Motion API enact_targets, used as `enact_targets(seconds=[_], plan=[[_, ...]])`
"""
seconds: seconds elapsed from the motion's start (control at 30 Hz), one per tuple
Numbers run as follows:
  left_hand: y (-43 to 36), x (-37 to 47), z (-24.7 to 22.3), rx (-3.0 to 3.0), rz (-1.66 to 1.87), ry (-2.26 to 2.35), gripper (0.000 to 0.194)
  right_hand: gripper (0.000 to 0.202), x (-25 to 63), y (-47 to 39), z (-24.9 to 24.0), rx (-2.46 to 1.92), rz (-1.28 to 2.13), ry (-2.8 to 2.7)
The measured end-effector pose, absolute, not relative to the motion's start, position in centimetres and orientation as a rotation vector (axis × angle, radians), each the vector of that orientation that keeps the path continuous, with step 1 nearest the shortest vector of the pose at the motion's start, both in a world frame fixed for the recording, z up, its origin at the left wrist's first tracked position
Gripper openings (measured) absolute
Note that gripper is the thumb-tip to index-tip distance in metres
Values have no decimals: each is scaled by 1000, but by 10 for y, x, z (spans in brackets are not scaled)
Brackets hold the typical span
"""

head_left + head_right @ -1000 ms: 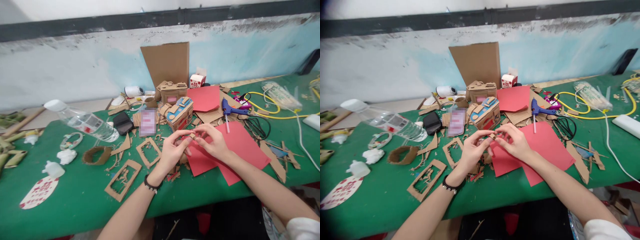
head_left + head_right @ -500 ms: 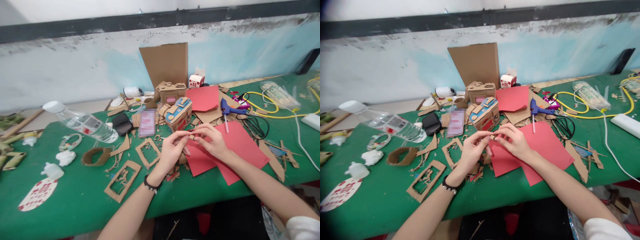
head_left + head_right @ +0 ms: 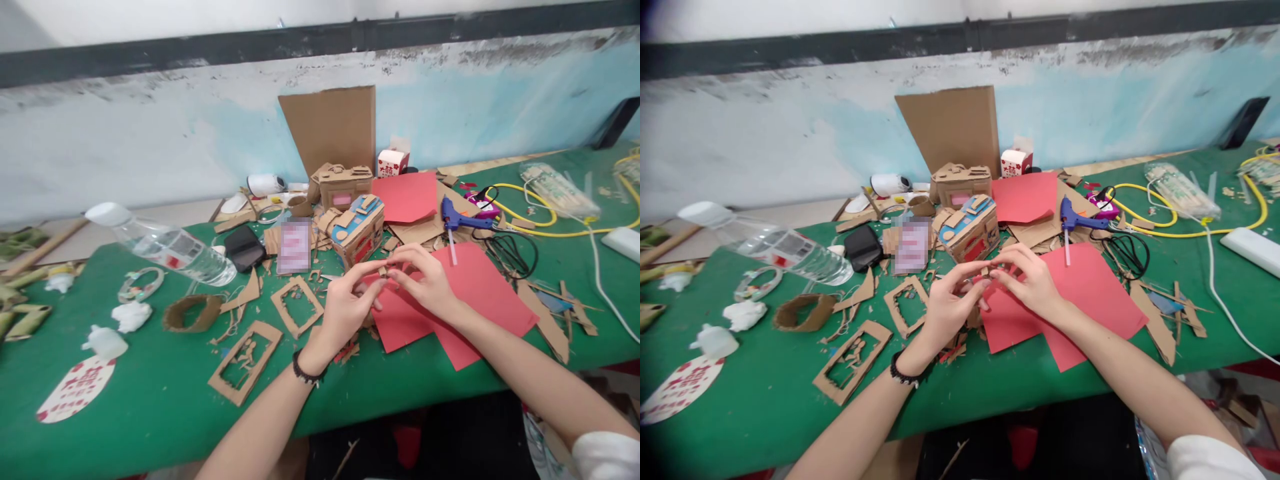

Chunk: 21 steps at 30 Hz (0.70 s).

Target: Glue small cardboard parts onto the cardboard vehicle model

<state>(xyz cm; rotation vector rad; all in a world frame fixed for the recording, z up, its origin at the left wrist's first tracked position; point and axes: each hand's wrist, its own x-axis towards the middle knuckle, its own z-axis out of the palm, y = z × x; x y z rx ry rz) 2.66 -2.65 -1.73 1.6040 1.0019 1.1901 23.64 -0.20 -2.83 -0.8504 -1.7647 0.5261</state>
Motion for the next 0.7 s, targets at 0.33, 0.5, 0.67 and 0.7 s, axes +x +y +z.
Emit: enact_targets(seconds=[0.33,0.5,0.67,0.7], plan=[[-26,26,-18,1829,1188,1105,31,7,236,0,-29,-873,348,-1836],[-25,26,-16,1782,1199,1167,30,15,242,5,-28,-965,380,-1734],[-22,26,-18,1735,1246,1213,34,27,250,8,-24,-1060,473,-1389],[-22,25,-18,1741,1244,1226,33,29,251,9,-23,-1058,487,-1319]])
